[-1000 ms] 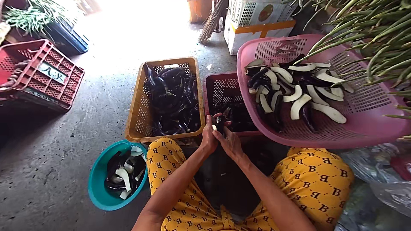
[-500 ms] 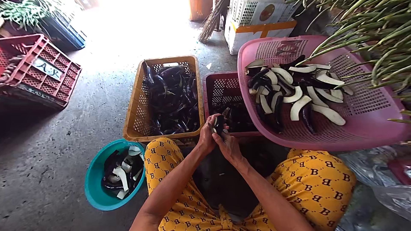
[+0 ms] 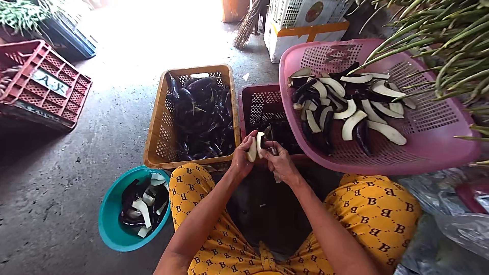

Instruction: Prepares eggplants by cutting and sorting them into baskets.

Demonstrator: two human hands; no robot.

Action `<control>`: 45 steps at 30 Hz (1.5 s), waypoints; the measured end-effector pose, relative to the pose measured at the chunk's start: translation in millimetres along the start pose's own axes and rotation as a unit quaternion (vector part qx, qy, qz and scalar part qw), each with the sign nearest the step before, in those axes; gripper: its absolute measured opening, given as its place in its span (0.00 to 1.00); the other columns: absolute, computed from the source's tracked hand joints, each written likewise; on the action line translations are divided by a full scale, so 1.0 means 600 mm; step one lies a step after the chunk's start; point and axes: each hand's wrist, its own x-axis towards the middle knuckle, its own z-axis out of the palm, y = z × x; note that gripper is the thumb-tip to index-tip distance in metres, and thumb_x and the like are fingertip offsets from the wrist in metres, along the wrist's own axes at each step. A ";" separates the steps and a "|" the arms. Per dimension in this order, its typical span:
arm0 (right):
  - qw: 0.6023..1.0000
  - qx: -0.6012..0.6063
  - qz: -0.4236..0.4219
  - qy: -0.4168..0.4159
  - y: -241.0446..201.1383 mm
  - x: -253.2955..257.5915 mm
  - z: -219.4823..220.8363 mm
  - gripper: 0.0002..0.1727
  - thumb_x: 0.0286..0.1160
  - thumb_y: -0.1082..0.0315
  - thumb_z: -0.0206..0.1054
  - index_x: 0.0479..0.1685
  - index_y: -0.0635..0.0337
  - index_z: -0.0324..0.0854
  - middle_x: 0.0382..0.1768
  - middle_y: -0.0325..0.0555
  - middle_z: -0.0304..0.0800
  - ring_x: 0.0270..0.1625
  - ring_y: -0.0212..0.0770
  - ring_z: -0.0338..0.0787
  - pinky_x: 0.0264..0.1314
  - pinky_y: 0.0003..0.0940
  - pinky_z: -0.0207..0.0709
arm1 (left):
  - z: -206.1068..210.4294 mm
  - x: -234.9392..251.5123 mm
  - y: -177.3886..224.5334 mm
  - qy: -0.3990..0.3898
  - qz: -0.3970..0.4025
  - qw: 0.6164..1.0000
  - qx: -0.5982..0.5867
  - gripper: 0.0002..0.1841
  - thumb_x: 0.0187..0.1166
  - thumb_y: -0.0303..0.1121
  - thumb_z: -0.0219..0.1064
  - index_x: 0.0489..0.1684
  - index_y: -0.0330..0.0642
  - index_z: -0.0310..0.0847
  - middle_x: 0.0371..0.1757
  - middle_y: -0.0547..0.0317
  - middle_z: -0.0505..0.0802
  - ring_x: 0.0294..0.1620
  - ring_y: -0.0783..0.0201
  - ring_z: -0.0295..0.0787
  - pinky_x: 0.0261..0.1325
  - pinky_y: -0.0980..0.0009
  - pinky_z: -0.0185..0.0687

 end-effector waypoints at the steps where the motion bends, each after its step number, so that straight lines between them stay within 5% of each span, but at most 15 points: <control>1: 1.000 0.021 0.007 -0.002 -0.003 -0.002 -0.001 0.15 0.83 0.73 0.65 0.65 0.66 0.75 0.28 0.39 0.80 0.14 0.23 0.69 0.18 0.17 0.68 | -0.001 0.002 0.002 0.005 0.001 0.999 -0.031 0.22 0.96 0.37 0.39 0.76 0.39 0.74 0.58 0.47 0.91 0.53 0.58 0.92 0.55 0.64 0.88; 8: 1.000 0.022 0.001 -0.001 -0.005 -0.005 -0.002 0.13 0.87 0.74 0.60 0.65 0.67 0.77 0.24 0.36 0.77 0.14 0.22 0.67 0.18 0.16 0.68 | 0.002 -0.002 0.009 0.009 0.008 0.999 -0.049 0.24 0.96 0.40 0.39 0.73 0.39 0.77 0.56 0.50 0.91 0.53 0.60 0.91 0.57 0.66 0.86; 11: 1.000 -0.008 -0.011 0.015 -0.004 -0.004 0.002 0.10 0.86 0.73 0.63 0.58 0.67 0.78 0.26 0.37 0.79 0.15 0.23 0.68 0.19 0.18 0.68 | 0.000 -0.006 0.013 -0.020 0.024 0.991 0.131 0.20 0.89 0.24 0.53 0.78 0.37 0.68 0.56 0.47 0.91 0.49 0.60 0.92 0.54 0.65 0.88; 16: 0.989 -0.126 -0.075 0.017 -0.022 -0.024 -0.006 0.15 0.87 0.65 0.61 0.63 0.64 0.77 0.39 0.41 0.91 0.19 0.25 0.74 0.23 0.24 0.71 | -0.033 -0.053 0.140 0.039 0.226 0.941 0.249 0.25 0.75 0.18 0.66 0.73 0.32 0.73 0.57 0.47 0.92 0.53 0.59 0.92 0.58 0.60 0.90; 19: 0.985 -0.143 -0.091 0.019 -0.029 -0.031 -0.010 0.12 0.88 0.67 0.58 0.61 0.63 0.75 0.34 0.35 0.90 0.15 0.20 0.72 0.18 0.18 0.69 | -0.137 -0.130 0.239 0.210 0.394 0.791 0.420 0.26 0.78 0.23 0.67 0.78 0.33 0.72 0.68 0.47 0.89 0.64 0.60 0.89 0.69 0.61 0.86; 21: 0.982 -0.163 -0.095 0.017 -0.028 -0.034 -0.011 0.12 0.88 0.66 0.59 0.60 0.64 0.76 0.33 0.34 0.90 0.15 0.20 0.72 0.18 0.17 0.68 | -0.246 -0.204 0.249 0.368 0.340 0.665 0.554 0.28 0.85 0.28 0.62 0.86 0.42 0.67 0.75 0.43 0.85 0.71 0.48 0.85 0.74 0.49 0.79; 23: 0.980 -0.175 -0.092 0.009 -0.023 -0.034 -0.009 0.11 0.88 0.66 0.60 0.58 0.64 0.77 0.31 0.34 0.89 0.15 0.19 0.72 0.18 0.16 0.68 | -0.368 -0.240 0.234 0.473 0.226 0.597 0.607 0.28 0.89 0.32 0.58 0.89 0.39 0.62 0.79 0.34 0.80 0.78 0.34 0.77 0.78 0.36 0.68; 26: 0.981 -0.181 -0.074 0.001 -0.015 -0.031 -0.003 0.10 0.87 0.67 0.61 0.56 0.63 0.78 0.31 0.34 0.89 0.15 0.19 0.73 0.17 0.15 0.67 | -0.515 -0.250 0.195 0.453 0.101 0.666 0.584 0.38 0.88 0.41 0.62 0.90 0.26 0.50 0.82 0.20 0.69 0.84 0.30 0.65 0.86 0.40 0.58; 27: 0.981 -0.182 -0.070 0.001 -0.013 -0.030 0.000 0.09 0.86 0.67 0.62 0.56 0.63 0.78 0.30 0.34 0.89 0.15 0.18 0.73 0.17 0.14 0.67 | -0.541 -0.247 0.183 0.426 0.091 0.683 0.586 0.37 0.89 0.44 0.60 0.88 0.23 0.53 0.83 0.20 0.69 0.85 0.31 0.65 0.88 0.42 0.57; 31: 0.978 -0.202 -0.060 -0.001 -0.006 -0.026 0.006 0.08 0.86 0.68 0.61 0.55 0.62 0.78 0.30 0.33 0.89 0.15 0.17 0.72 0.17 0.13 0.65 | -0.594 -0.216 0.149 0.361 0.116 0.606 0.700 0.28 0.93 0.40 0.50 0.81 0.25 0.69 0.85 0.24 0.67 0.88 0.31 0.60 0.89 0.42 0.55; 34: 0.976 -0.210 -0.066 0.003 0.000 -0.021 0.009 0.09 0.86 0.67 0.62 0.55 0.62 0.78 0.29 0.31 0.88 0.14 0.16 0.71 0.16 0.12 0.65 | -0.631 -0.188 0.113 0.302 0.144 0.550 0.765 0.28 0.92 0.42 0.46 0.84 0.32 0.69 0.88 0.31 0.67 0.92 0.31 0.52 0.89 0.31 0.40; 36: 0.975 -0.214 -0.063 0.005 0.000 -0.019 0.009 0.09 0.86 0.67 0.61 0.55 0.62 0.77 0.29 0.30 0.87 0.14 0.16 0.71 0.16 0.12 0.65 | -0.633 -0.186 0.097 0.298 0.189 0.526 0.774 0.24 0.90 0.35 0.49 0.77 0.32 0.77 0.83 0.33 0.76 0.89 0.31 0.60 0.87 0.29 0.44; 38: 0.974 -0.216 -0.061 0.010 0.000 -0.018 0.007 0.08 0.85 0.67 0.61 0.54 0.62 0.78 0.28 0.30 0.88 0.14 0.15 0.71 0.16 0.11 0.65 | -0.627 -0.191 0.091 0.307 0.236 0.519 0.762 0.18 0.86 0.32 0.54 0.60 0.28 0.85 0.72 0.31 0.84 0.82 0.29 0.71 0.84 0.32 0.56; 40: 0.975 -0.216 -0.054 0.009 0.003 -0.016 0.006 0.08 0.85 0.68 0.61 0.53 0.61 0.78 0.28 0.29 0.88 0.14 0.15 0.71 0.15 0.11 0.65 | -0.618 -0.203 0.097 0.302 0.230 0.536 0.754 0.16 0.84 0.35 0.60 0.51 0.28 0.88 0.68 0.29 0.85 0.79 0.27 0.71 0.83 0.35 0.58; 45: 0.973 -0.226 -0.037 -0.007 0.014 -0.012 0.012 0.08 0.86 0.66 0.62 0.54 0.61 0.78 0.29 0.29 0.88 0.14 0.15 0.70 0.15 0.11 0.63 | -0.618 -0.215 0.100 0.281 0.210 0.542 0.763 0.14 0.81 0.37 0.66 0.52 0.37 0.92 0.69 0.30 0.85 0.80 0.27 0.70 0.84 0.34 0.56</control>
